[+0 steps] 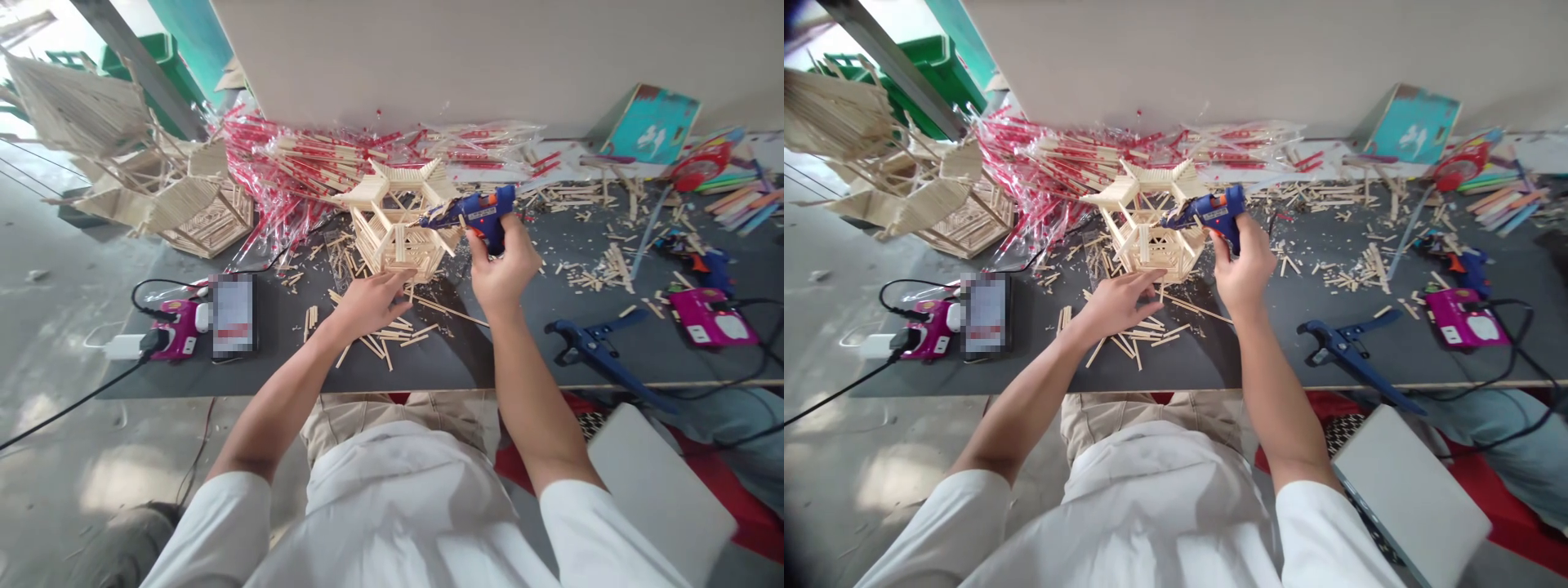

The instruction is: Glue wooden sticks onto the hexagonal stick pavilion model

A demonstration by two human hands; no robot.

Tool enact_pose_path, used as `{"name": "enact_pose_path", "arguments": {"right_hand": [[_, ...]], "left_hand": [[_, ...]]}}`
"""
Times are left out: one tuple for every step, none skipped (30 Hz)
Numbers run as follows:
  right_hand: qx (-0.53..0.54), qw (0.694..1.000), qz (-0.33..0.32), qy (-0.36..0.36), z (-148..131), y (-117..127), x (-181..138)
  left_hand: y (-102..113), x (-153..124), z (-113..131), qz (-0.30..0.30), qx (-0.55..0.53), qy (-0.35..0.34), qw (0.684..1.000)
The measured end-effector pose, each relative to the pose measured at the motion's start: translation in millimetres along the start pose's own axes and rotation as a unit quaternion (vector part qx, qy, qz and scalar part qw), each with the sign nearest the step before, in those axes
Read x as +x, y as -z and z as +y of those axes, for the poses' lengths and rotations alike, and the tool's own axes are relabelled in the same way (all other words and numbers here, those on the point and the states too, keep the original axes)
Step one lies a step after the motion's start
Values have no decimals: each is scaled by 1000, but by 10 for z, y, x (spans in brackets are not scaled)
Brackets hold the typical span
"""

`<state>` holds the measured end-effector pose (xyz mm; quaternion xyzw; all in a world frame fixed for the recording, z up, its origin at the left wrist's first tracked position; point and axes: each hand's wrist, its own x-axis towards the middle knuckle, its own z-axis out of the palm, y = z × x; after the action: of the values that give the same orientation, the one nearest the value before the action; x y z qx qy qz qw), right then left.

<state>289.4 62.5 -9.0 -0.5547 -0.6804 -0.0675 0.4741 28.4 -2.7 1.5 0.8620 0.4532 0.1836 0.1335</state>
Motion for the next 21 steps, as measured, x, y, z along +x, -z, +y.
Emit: {"name": "enact_pose_path", "arguments": {"right_hand": [[0,1000,1,1,-3,3,1],[0,1000,1,2,-6,6,2],[0,1000,1,2,-10,9,2],[0,1000,0,1,-14,12,3],[-2,1000,0,0,-19,14,4],[-4,1000,0,-2,-25,17,4],[-6,1000,1,-3,-31,20,5],[-7,1000,2,-4,-37,23,6],[-7,1000,2,-5,-43,26,6],[-6,1000,1,-5,-48,29,7],[-5,1000,1,-5,-52,32,8],[-4,1000,1,-5,-54,35,8],[-5,1000,1,-5,-55,37,7],[-6,1000,1,-4,-55,40,7],[-8,1000,1,-4,-55,43,6],[-10,1000,0,-3,-55,46,4],[-13,1000,-1,-3,-56,50,3],[-16,1000,-2,-3,-59,54,1],[-20,1000,-2,-4,-64,58,0],[-23,1000,-3,-5,-70,63,-1],[-26,1000,-1,-5,-76,67,-1]], "left_hand": [[0,0,-1,-2,0,0,1000],[-1,1,-1,-3,1,0,1000],[-2,1,-1,-4,2,0,1000],[-3,2,-1,-4,2,0,1000],[-3,2,-1,-4,2,1,1000],[-3,2,0,-4,2,2,1000],[-2,3,1,-4,2,2,1000],[-1,3,3,-5,2,2,1000],[1,3,4,-6,2,2,1000],[3,3,6,-6,2,1,1000],[4,4,7,-6,2,1,1000],[6,4,9,-6,2,1,1000],[7,5,10,-6,2,1,1000],[9,5,12,-7,2,1,1000],[10,5,14,-9,2,1,1000],[12,5,15,-11,3,2,1000],[13,4,17,-14,4,4,1000],[13,3,18,-16,6,6,1000],[13,1,18,-18,8,7,1000],[13,-2,17,-19,10,7,1000],[11,-4,15,-19,11,7,1000]]}}
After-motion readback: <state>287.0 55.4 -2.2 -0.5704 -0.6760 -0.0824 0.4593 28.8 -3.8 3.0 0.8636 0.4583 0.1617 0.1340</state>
